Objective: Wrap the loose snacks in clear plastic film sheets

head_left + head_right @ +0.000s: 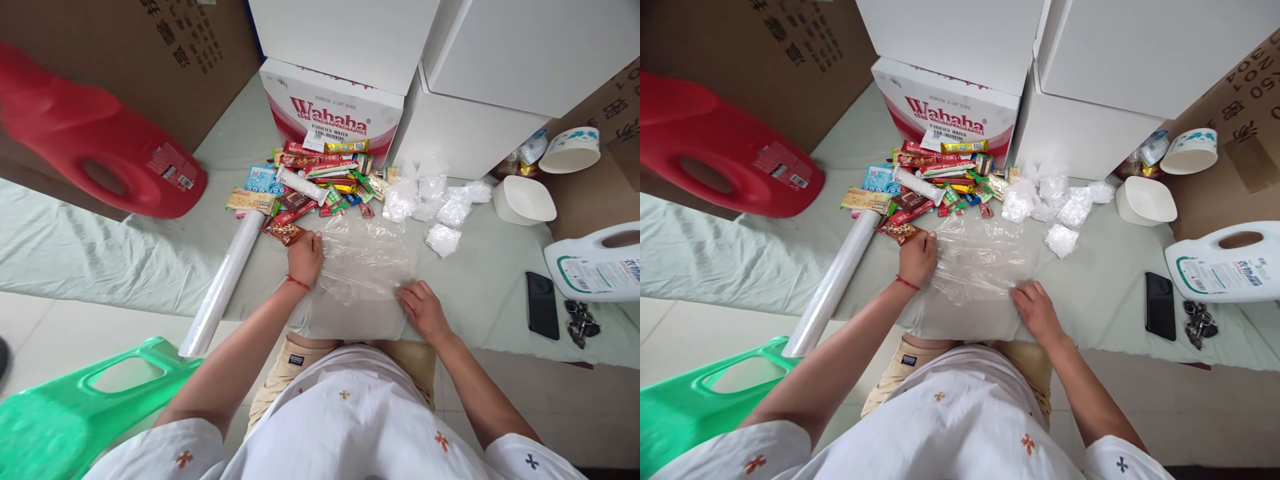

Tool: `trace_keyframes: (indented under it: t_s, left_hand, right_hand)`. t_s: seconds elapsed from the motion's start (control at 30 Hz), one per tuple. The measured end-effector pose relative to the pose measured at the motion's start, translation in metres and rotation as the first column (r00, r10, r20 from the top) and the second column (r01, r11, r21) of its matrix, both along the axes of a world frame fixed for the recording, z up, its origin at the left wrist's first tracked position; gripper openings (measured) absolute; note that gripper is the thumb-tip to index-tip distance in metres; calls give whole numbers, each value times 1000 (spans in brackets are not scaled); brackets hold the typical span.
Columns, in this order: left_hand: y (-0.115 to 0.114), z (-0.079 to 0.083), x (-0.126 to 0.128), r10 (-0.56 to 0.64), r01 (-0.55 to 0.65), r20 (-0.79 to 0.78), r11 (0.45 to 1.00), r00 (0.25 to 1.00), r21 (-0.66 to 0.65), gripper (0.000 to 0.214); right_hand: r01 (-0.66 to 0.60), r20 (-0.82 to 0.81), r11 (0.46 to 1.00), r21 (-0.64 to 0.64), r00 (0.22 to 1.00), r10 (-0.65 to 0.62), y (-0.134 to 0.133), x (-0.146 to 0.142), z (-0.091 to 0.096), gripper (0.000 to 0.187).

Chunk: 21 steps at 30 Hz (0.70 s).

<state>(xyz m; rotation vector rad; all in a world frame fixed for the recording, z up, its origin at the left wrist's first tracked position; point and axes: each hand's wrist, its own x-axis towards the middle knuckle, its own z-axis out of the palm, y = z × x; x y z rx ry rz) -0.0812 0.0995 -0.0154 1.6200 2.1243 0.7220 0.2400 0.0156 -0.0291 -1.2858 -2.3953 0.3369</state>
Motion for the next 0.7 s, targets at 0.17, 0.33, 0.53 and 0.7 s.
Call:
trace_keyframes:
  t_s: [0.17,0.33,0.53,0.7]
  left_hand:
    - [0,4,9,-60,44,-116,989,991,-141,38]
    - [0,5,16,-66,49,-92,984,994,-171,37]
    - [-6,13,6,144,-86,406,984,902,-159,35]
    - [-43,22,9,289,-112,773,955,565,-275,54]
  right_hand:
    - [-40,2,998,41,999,40,-1,22,26,20]
    - [-51,-124,988,147,990,69,-8,-27,53,22]
    - [-225,45,973,-54,973,227,4,-98,22,41]
    - [-153,32,957,-245,986,166,18,-109,5,50]
